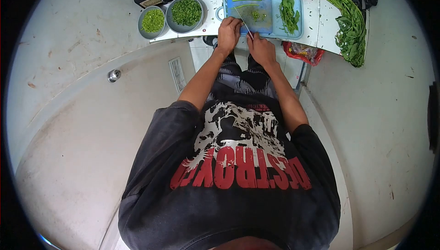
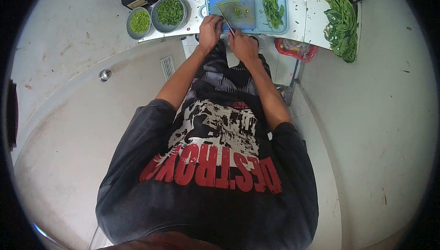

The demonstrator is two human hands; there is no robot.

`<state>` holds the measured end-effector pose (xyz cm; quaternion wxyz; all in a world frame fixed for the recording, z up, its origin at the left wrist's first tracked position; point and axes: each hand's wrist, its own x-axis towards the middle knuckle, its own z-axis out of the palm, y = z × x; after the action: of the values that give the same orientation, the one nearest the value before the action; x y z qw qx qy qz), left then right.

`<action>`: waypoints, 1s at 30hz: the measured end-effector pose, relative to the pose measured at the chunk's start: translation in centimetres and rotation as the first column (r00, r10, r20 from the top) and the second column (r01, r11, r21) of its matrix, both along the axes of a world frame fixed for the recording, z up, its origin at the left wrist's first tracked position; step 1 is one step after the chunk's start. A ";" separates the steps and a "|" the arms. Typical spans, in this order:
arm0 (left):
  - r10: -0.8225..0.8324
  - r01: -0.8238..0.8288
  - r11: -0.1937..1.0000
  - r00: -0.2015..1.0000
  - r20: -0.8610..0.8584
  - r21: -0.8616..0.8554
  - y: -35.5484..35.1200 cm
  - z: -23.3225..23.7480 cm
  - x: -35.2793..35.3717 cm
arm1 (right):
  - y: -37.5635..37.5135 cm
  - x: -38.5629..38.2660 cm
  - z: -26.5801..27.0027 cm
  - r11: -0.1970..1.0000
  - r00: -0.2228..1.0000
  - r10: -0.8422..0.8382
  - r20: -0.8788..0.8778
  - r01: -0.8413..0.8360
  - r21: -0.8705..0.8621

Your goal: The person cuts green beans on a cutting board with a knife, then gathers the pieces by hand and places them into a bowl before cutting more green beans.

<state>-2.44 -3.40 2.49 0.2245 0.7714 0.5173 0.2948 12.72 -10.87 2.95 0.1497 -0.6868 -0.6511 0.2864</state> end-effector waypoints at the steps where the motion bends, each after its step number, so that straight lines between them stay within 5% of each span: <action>1: 0.001 -0.001 1.000 1.000 0.001 -0.005 0.0 0.1 0.0 | 0.1 -0.1 0.0 1.000 1.000 0.006 0.006 -0.006 0.024; 30: 0.049 -0.049 0.998 0.999 0.007 -0.026 -0.3 -0.2 0.3 | -0.2 0.5 0.0 0.998 0.998 -0.059 0.035 0.060 -0.033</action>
<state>-2.16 -3.70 2.33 0.2292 0.7544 0.5390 0.2963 13.24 -11.06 2.91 0.1351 -0.7132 -0.6278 0.2811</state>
